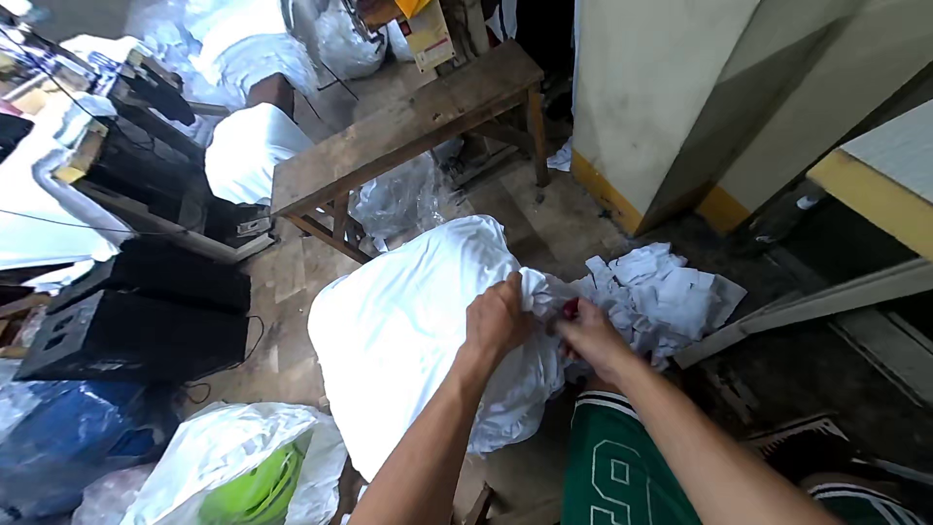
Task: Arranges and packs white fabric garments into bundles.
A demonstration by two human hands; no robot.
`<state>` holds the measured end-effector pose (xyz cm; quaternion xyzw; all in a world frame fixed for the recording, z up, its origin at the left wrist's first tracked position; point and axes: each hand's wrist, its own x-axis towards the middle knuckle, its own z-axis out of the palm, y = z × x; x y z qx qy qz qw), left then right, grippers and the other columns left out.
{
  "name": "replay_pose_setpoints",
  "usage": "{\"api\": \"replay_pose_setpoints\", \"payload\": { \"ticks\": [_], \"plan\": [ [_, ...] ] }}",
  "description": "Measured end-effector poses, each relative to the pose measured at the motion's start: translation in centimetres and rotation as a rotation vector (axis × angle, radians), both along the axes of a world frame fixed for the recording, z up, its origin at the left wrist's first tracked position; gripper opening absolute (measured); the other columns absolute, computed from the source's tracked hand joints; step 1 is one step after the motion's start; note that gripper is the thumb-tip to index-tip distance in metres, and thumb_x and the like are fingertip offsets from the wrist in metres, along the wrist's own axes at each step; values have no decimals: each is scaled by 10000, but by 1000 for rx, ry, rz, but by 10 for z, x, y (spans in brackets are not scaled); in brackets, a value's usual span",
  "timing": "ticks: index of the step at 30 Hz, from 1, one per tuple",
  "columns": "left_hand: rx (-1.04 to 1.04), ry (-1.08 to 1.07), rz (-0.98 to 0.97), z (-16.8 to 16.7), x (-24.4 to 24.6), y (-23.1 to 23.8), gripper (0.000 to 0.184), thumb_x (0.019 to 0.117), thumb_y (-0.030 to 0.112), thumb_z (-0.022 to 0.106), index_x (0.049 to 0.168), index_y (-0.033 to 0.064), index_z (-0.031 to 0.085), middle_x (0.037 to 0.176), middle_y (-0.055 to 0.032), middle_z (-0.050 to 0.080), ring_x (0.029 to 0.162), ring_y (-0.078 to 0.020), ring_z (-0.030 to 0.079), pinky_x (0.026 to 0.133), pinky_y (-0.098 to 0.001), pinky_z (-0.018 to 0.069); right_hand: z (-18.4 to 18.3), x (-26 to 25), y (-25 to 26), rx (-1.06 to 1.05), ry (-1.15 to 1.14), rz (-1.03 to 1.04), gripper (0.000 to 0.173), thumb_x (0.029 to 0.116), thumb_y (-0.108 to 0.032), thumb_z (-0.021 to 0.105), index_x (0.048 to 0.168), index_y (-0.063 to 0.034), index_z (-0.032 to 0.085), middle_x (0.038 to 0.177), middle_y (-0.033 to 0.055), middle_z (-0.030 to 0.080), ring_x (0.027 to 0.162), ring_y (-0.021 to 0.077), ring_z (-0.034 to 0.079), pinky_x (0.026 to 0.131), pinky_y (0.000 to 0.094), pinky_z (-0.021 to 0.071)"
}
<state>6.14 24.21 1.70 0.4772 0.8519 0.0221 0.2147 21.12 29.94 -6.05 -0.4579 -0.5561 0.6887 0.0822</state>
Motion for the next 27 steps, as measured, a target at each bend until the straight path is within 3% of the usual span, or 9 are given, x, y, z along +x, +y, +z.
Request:
{"api": "replay_pose_setpoints", "payload": {
  "ticks": [6, 8, 11, 14, 17, 19, 21, 23, 27],
  "plan": [
    [62, -34, -6, 11, -23, -5, 398, 848, 278, 749, 1200, 147, 616, 937, -134, 703, 886, -361, 705, 699, -619, 552, -40, 3, -41, 111, -344, 353, 457, 923, -179, 727, 1309, -50, 519, 1021, 143, 689, 714, 246, 706, 683, 447, 620],
    [67, -78, -47, 5, -25, -13, 459, 839, 320, 770, 1228, 141, 605, 965, -137, 706, 901, -360, 705, 719, -622, 554, -26, 17, -24, 59, -194, 238, 467, 922, -148, 720, 1321, -32, 508, 930, 144, 669, 669, 235, 641, 627, 426, 569],
    [20, -60, -136, -4, 5, -24, 865, 741, 552, 871, 1409, 117, 534, 1151, -180, 679, 989, -384, 691, 780, -623, 571, -2, 32, 6, -196, 225, -74, 288, 951, -77, 684, 1166, -95, 493, 612, -24, 443, 461, 41, 370, 447, 203, 351],
    [80, 37, -145, -23, 21, -25, 546, 806, 286, 819, 1280, 116, 608, 1045, -164, 683, 870, -373, 696, 658, -574, 566, 7, 15, 0, -285, 299, -180, 251, 962, -77, 677, 1161, -101, 526, 695, 3, 508, 485, 46, 391, 455, 198, 353],
    [176, -10, -17, 8, 5, -24, 345, 824, 168, 785, 1140, 106, 660, 924, -163, 705, 831, -388, 700, 625, -605, 545, 3, 9, -23, -503, 300, -127, 401, 1097, -428, 425, 1341, -126, 526, 984, 79, 696, 638, 118, 620, 534, 236, 500],
    [249, 29, 0, 24, 1, -29, 371, 797, 188, 800, 1142, 133, 676, 915, -125, 714, 807, -351, 705, 619, -587, 554, -7, 8, -41, -754, 438, -20, 869, 963, -782, 152, 1388, -122, 523, 1182, 137, 708, 884, 223, 715, 643, 328, 570],
    [380, 121, -36, 34, 6, -43, 455, 748, 190, 797, 1190, 180, 689, 948, -60, 713, 782, -276, 704, 598, -527, 570, -23, -4, -43, -838, 616, -220, 1073, 861, -904, 108, 1375, -65, 537, 1189, 179, 704, 1031, 297, 705, 815, 465, 598],
    [532, 186, -102, 33, 17, -68, 480, 745, 167, 782, 1217, 205, 700, 959, -31, 710, 811, -242, 702, 619, -464, 583, -40, -20, -21, -633, 717, -578, 849, 959, -789, 129, 1291, -135, 557, 1084, 102, 705, 983, 244, 691, 805, 521, 585],
    [690, 157, -192, -23, 40, -110, 464, 816, 110, 730, 1268, 207, 693, 1038, -16, 731, 875, -230, 698, 711, -419, 593, -2, -48, 63, 57, 466, -616, 467, 1119, -354, 288, 1380, -37, 511, 1144, 38, 654, 1005, 64, 648, 876, 321, 570]
  ]
}}
